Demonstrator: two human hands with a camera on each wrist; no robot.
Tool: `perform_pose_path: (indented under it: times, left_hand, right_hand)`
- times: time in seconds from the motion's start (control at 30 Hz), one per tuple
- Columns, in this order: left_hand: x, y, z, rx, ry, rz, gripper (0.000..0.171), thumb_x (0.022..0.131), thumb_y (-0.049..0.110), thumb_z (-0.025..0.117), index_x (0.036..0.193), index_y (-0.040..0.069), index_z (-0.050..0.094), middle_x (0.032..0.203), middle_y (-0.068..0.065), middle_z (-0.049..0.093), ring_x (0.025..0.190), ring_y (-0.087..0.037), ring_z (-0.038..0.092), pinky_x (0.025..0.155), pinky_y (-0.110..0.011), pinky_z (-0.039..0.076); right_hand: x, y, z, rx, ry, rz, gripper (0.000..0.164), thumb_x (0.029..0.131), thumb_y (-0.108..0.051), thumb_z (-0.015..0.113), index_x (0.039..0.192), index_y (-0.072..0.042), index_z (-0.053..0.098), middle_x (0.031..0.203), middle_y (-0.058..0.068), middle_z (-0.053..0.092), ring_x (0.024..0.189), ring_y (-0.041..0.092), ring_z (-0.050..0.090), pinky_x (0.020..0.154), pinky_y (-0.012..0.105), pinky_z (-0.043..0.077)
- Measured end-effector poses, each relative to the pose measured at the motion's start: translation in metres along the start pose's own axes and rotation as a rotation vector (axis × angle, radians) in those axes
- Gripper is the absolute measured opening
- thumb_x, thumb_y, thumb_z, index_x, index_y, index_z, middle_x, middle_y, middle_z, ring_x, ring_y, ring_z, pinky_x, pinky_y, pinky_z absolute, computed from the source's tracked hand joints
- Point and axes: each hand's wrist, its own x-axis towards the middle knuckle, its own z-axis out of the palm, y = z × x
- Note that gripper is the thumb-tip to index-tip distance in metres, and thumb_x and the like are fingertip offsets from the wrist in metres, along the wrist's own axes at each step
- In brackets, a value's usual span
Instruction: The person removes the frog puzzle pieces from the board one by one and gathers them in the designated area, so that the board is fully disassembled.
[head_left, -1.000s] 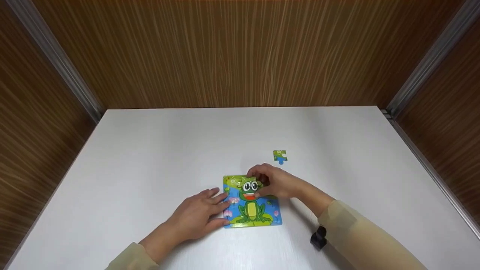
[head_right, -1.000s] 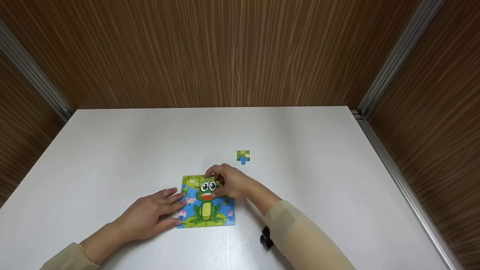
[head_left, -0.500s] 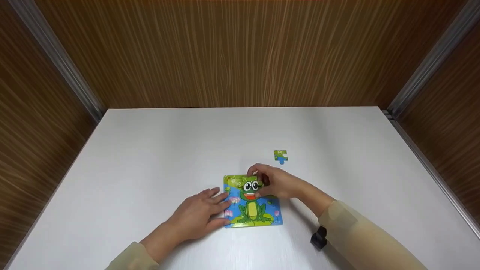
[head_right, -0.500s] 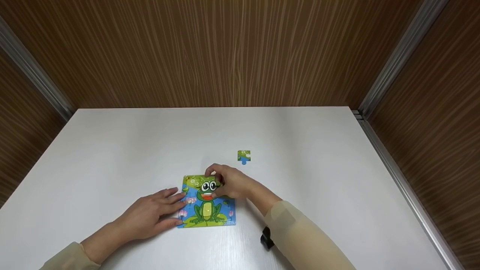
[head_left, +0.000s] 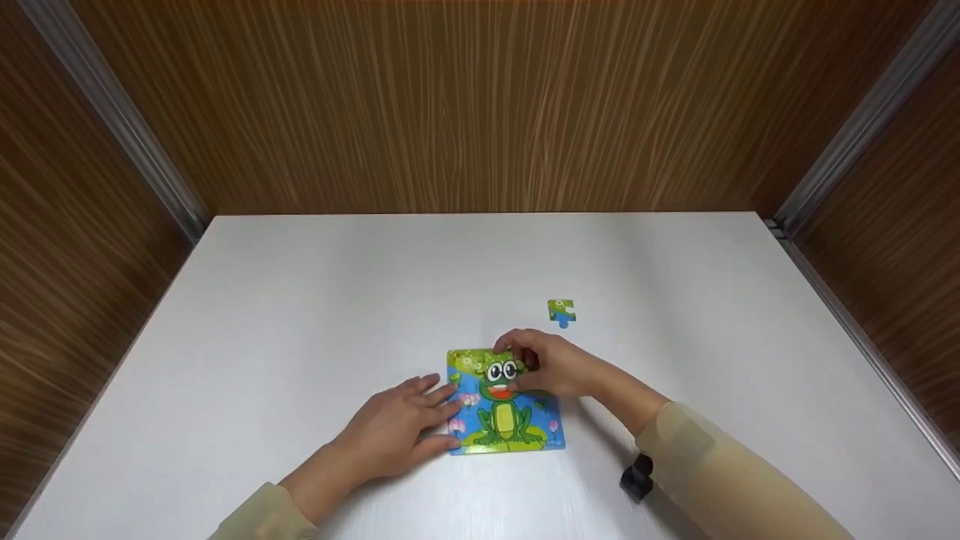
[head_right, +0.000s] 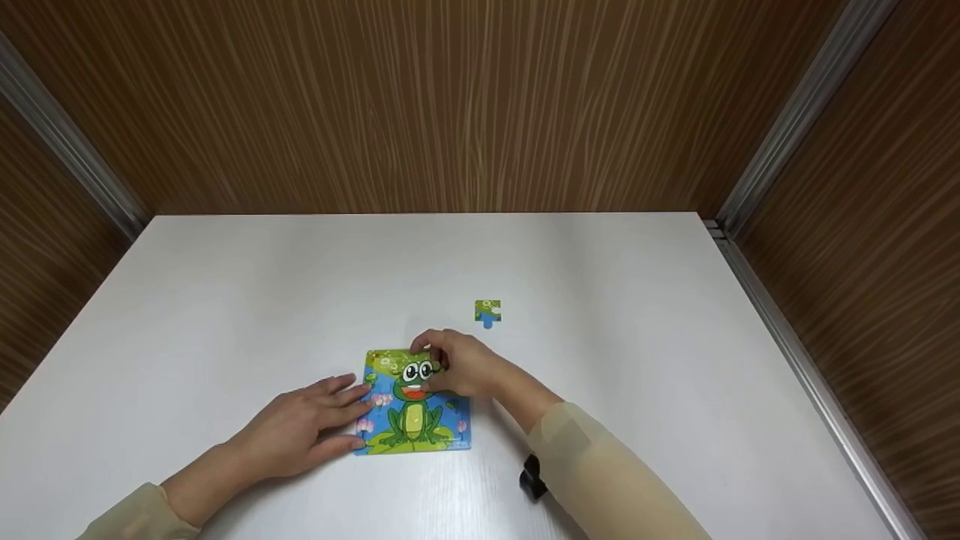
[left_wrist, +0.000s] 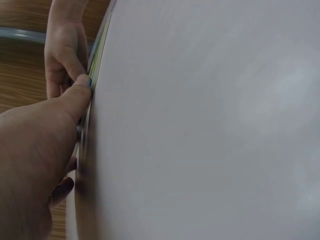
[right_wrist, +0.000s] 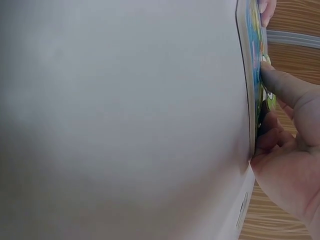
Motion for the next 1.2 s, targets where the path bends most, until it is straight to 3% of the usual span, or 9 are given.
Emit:
perform_pose_path:
  times: [0.27, 0.53, 0.8, 1.03, 1.2]
  left_hand:
    - [-0.001, -0.001, -0.001, 0.003, -0.012, -0.001, 0.058, 0.107, 0.055, 0.055, 0.149, 0.016, 0.064, 0.155, -0.004, 0.056, 0.148, -0.031, 0.048, 0.121, -0.048, 0.039]
    - [-0.002, 0.0, 0.001, 0.018, 0.001, 0.003, 0.057, 0.107, 0.055, 0.055, 0.147, 0.015, 0.066, 0.153, -0.006, 0.059, 0.146, -0.033, 0.05, 0.119, -0.049, 0.042]
    - [-0.001, 0.0, 0.002, 0.006, 0.002, 0.0, 0.057, 0.108, 0.055, 0.054, 0.148, 0.016, 0.065, 0.154, -0.005, 0.057, 0.147, -0.032, 0.05, 0.119, -0.049, 0.041]
    - [0.0, 0.001, 0.002, 0.014, 0.017, 0.014, 0.056, 0.107, 0.053, 0.056, 0.148, 0.015, 0.065, 0.152, -0.007, 0.06, 0.145, -0.033, 0.051, 0.118, -0.05, 0.043]
    - [-0.001, 0.0, 0.001, -0.003, 0.012, 0.014, 0.056, 0.107, 0.053, 0.056, 0.147, 0.015, 0.066, 0.153, -0.006, 0.058, 0.146, -0.033, 0.051, 0.118, -0.05, 0.042]
  right_hand:
    - [0.002, -0.005, 0.002, -0.015, -0.001, 0.015, 0.047, 0.095, -0.016, 0.082, 0.14, -0.018, 0.067, 0.112, -0.001, 0.061, 0.099, 0.021, 0.054, 0.087, 0.034, 0.048]
    - [0.001, -0.003, 0.004, 0.023, 0.039, 0.023, 0.04, 0.095, -0.017, 0.082, 0.132, -0.012, 0.067, 0.103, 0.001, 0.06, 0.093, 0.02, 0.054, 0.079, 0.028, 0.046]
    - [-0.001, 0.002, 0.002, 0.107, 0.057, 0.046, 0.037, 0.095, -0.016, 0.081, 0.129, -0.015, 0.067, 0.103, 0.002, 0.06, 0.093, 0.022, 0.054, 0.079, 0.031, 0.047]
    - [-0.002, 0.006, -0.012, 0.161, 0.059, -0.022, 0.039, 0.098, -0.016, 0.079, 0.134, -0.018, 0.066, 0.109, 0.004, 0.063, 0.093, 0.023, 0.058, 0.081, 0.031, 0.051]
    - [-0.004, 0.002, -0.035, 0.165, 0.09, -0.06, 0.041, 0.098, -0.015, 0.078, 0.137, -0.018, 0.066, 0.119, 0.011, 0.064, 0.099, 0.026, 0.062, 0.088, 0.037, 0.055]
